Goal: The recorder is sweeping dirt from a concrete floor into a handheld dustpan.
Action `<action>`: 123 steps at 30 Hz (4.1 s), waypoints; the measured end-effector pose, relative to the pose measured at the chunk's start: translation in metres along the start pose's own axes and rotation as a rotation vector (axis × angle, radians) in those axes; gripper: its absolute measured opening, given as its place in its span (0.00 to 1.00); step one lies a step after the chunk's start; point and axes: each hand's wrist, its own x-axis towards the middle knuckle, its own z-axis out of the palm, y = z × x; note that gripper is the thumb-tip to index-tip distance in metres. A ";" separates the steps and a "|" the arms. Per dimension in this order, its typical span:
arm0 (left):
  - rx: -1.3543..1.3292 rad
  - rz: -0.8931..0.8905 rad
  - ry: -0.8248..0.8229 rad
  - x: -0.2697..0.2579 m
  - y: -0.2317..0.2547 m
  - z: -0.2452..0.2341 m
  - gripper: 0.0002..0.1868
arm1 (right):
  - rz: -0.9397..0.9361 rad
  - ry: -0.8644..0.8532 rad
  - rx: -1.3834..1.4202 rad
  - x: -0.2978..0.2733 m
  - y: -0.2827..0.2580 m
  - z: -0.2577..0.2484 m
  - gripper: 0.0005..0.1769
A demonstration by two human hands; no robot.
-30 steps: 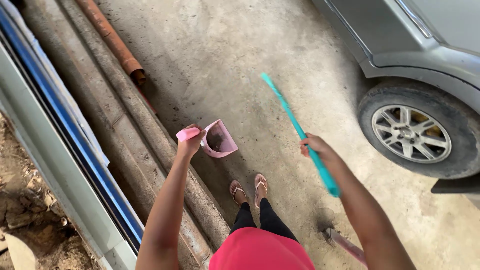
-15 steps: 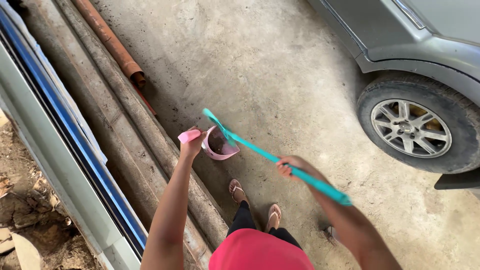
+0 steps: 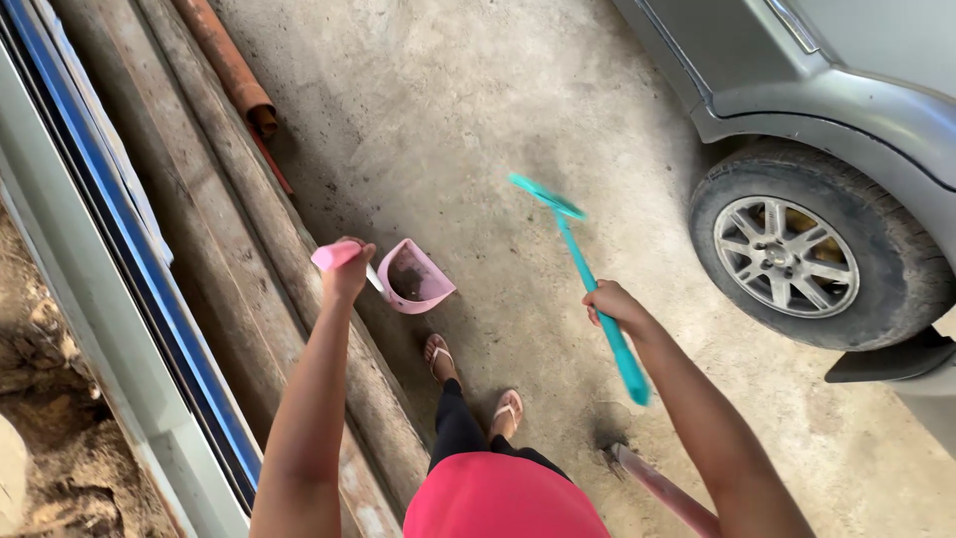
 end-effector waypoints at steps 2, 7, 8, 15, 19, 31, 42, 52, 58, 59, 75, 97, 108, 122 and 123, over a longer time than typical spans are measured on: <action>-0.045 -0.057 0.012 -0.023 0.010 -0.003 0.11 | 0.069 0.026 0.081 0.036 0.050 0.003 0.15; 0.052 -0.081 0.019 -0.064 0.000 0.003 0.12 | 0.129 0.007 0.117 0.032 0.119 0.064 0.08; 0.024 -0.107 0.020 -0.072 0.000 0.004 0.11 | 0.107 -0.090 -0.007 0.021 0.127 0.082 0.09; -0.109 -0.143 0.022 -0.068 -0.023 0.013 0.12 | 0.255 -0.532 0.134 -0.046 0.074 0.086 0.22; -0.018 -0.139 0.025 -0.067 -0.014 -0.005 0.10 | 0.165 -0.594 0.100 -0.066 0.040 0.031 0.31; -0.177 -0.036 0.070 -0.033 -0.040 -0.025 0.11 | -0.060 0.050 -0.082 0.052 0.049 0.102 0.21; -0.018 -0.128 0.009 -0.010 -0.025 -0.040 0.11 | 0.143 -0.470 -0.210 -0.040 -0.020 0.057 0.41; -0.116 -0.153 0.056 -0.012 -0.018 -0.031 0.10 | -0.027 -0.013 -0.258 0.033 -0.004 0.108 0.33; -0.200 -0.185 0.053 -0.003 -0.036 -0.022 0.10 | 0.027 -0.145 -0.369 0.042 0.022 0.138 0.19; -0.144 -0.190 0.056 -0.005 -0.030 -0.024 0.10 | 0.008 -0.271 -0.459 0.028 0.012 0.131 0.23; -0.071 -0.186 0.062 -0.021 -0.025 -0.025 0.11 | 0.006 0.007 -0.250 0.038 0.021 0.089 0.27; -0.290 -0.144 0.190 0.058 0.006 -0.042 0.15 | 0.038 -0.276 -0.319 0.045 -0.136 0.039 0.04; -0.431 -0.275 0.405 0.143 0.015 -0.009 0.16 | 0.003 -0.300 -0.308 0.156 -0.267 -0.014 0.03; -0.371 -0.446 0.518 0.269 0.024 -0.040 0.15 | 0.003 -0.401 -0.261 0.246 -0.448 0.050 0.04; -0.308 -0.472 0.534 0.280 0.029 -0.049 0.15 | -0.007 -0.392 -0.275 0.260 -0.459 0.061 0.04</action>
